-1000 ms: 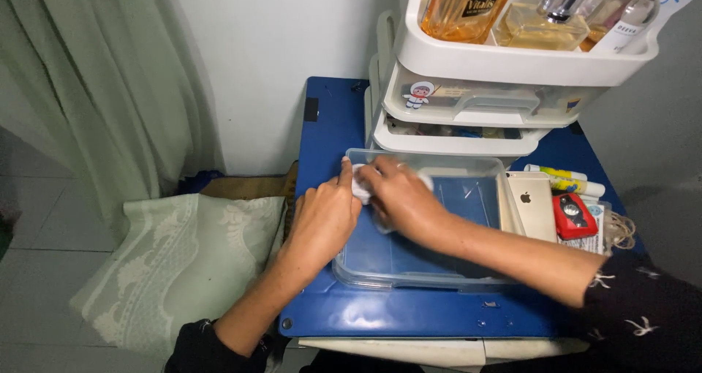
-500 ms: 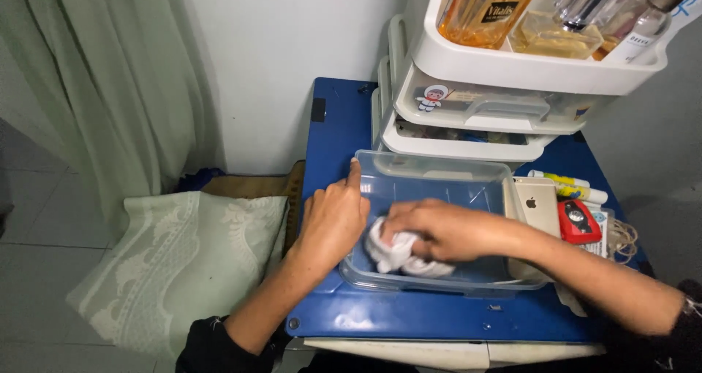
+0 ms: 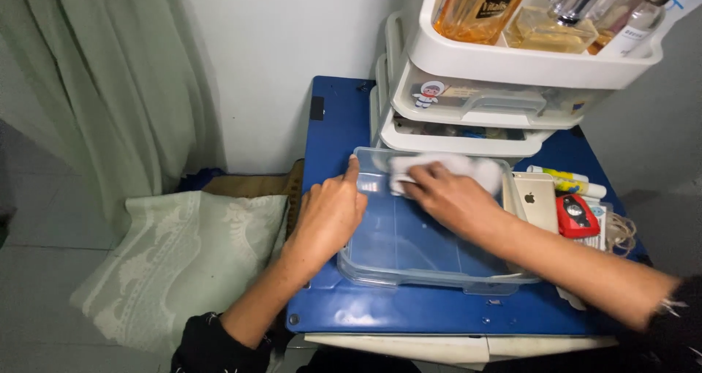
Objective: The person empties a clear plastic container, wipes its interior with a cloth, and then repacks various small items including a smartphone, a red device, tubes, and packets back into the container. The person then wipes the container's exterior before closing it.
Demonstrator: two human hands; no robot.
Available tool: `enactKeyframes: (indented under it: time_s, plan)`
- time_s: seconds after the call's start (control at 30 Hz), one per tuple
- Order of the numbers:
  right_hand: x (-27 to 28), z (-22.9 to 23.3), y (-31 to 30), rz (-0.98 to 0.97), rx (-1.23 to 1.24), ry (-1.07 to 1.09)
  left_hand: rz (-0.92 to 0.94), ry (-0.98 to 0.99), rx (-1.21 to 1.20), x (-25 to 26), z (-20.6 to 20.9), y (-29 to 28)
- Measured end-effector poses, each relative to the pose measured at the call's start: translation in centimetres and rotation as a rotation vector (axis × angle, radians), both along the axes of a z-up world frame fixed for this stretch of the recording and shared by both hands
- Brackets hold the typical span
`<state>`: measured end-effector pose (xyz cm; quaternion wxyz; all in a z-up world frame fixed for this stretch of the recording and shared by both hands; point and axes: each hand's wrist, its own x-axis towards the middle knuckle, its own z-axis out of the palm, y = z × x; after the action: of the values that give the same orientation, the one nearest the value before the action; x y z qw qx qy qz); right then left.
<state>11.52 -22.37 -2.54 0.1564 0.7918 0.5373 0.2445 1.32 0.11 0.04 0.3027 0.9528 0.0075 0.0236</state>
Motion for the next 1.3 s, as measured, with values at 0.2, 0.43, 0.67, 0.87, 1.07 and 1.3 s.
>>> enactKeyframes:
  time_s: [0.2, 0.43, 0.67, 0.87, 1.07, 1.3]
  plan:
    - [-1.5, 1.2, -3.9, -0.565, -0.179, 0.369, 0.026, -0.016, 0.049, -0.1, -0.1, -0.5]
    - [-11.0, 9.0, -2.9, -0.427, -0.026, 0.559, 0.06, -0.159, 0.212, -0.3, -1.7, 0.0]
    - [-16.3, 2.4, 0.9, 0.431, 0.04, 0.08, -0.503, -0.212, -0.016, -3.5, 0.0, -0.6]
    - [-15.4, -0.3, 0.5, 0.386, -0.002, -0.079, -0.563, -0.185, -0.105, -4.3, -1.3, -0.1]
    - [-15.0, -0.2, -5.5, 0.284, -0.039, 0.056, -0.634, -0.233, -0.152, -4.1, -2.6, 0.9]
    - [-13.4, -1.5, -13.7, 0.138, -0.076, 0.131, -0.674, -0.254, -0.191, -4.0, -2.4, 0.9]
